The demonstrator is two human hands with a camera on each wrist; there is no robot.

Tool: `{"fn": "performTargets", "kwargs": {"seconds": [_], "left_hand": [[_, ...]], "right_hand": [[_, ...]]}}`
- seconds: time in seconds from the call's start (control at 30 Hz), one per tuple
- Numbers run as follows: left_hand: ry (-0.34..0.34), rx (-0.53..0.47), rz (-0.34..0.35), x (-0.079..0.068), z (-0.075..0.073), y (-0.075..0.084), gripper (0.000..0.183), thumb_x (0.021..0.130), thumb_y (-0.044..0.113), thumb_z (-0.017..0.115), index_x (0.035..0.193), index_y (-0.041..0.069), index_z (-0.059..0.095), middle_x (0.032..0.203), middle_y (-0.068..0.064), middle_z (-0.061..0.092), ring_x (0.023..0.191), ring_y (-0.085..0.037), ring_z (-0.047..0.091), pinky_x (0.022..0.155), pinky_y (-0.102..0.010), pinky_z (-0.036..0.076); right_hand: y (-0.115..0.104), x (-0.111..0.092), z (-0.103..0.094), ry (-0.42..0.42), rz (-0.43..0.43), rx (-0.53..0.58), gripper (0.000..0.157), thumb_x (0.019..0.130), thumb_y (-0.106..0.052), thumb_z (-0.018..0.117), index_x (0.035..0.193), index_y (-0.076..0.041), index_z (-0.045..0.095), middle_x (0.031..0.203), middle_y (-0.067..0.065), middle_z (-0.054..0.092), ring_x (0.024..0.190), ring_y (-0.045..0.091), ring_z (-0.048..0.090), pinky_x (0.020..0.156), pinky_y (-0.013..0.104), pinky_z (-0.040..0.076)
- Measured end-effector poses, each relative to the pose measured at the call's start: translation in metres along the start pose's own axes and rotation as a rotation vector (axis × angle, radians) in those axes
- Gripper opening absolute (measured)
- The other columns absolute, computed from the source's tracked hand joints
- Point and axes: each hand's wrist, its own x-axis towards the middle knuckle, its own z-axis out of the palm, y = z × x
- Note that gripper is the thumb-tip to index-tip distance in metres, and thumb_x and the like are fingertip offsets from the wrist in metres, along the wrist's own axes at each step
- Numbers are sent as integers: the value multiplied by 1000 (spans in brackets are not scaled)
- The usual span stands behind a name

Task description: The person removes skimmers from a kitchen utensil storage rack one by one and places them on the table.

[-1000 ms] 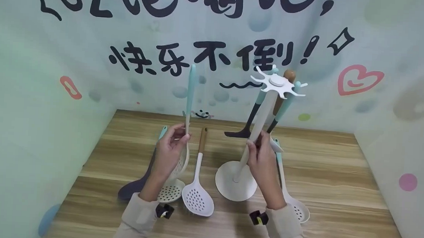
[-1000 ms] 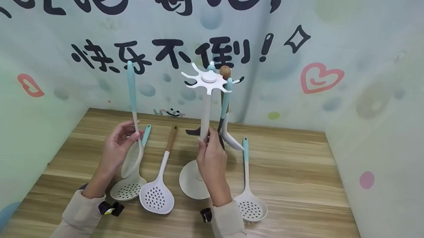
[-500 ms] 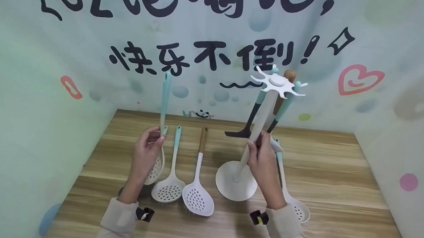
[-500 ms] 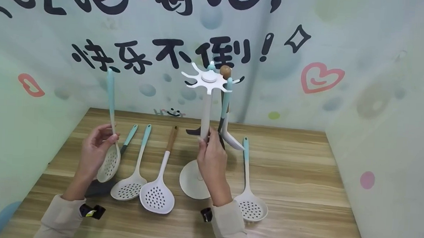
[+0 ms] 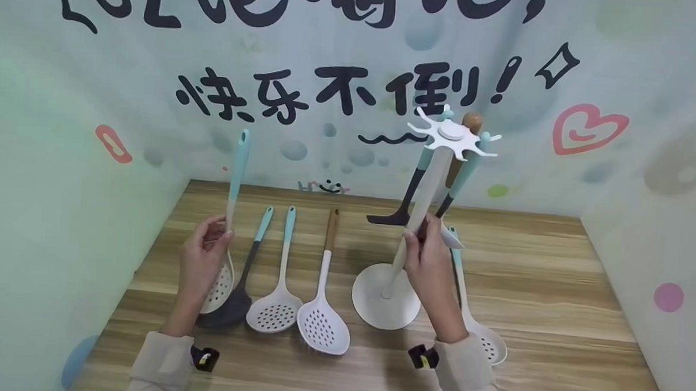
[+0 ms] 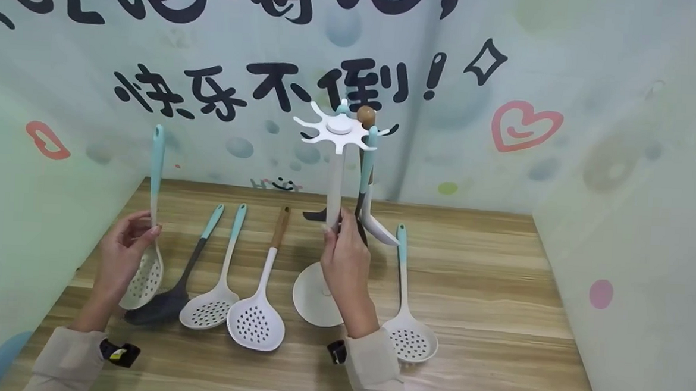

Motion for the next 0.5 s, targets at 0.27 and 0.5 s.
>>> {"fn": "performTargets", "kwargs": {"seconds": [0.27, 0.5], "left_hand": [[41, 76, -24, 4, -22, -20, 32, 91, 19, 60, 120, 6, 59, 100, -14, 63, 82, 0, 53, 73, -7, 43], [66, 106, -59, 9, -32, -44, 32, 91, 16, 60, 120, 5, 58, 103, -19, 64, 77, 5, 52, 70, -6, 42]], "right_hand": [[1, 0, 0, -11, 18, 8, 33, 96, -15, 49, 122, 3, 39, 88, 15, 55, 72, 20, 54, 60, 33, 48], [0, 0, 0, -19, 24, 16, 35, 96, -16, 49, 123, 2, 39, 89, 15, 55, 72, 21, 54, 60, 34, 48]]}}
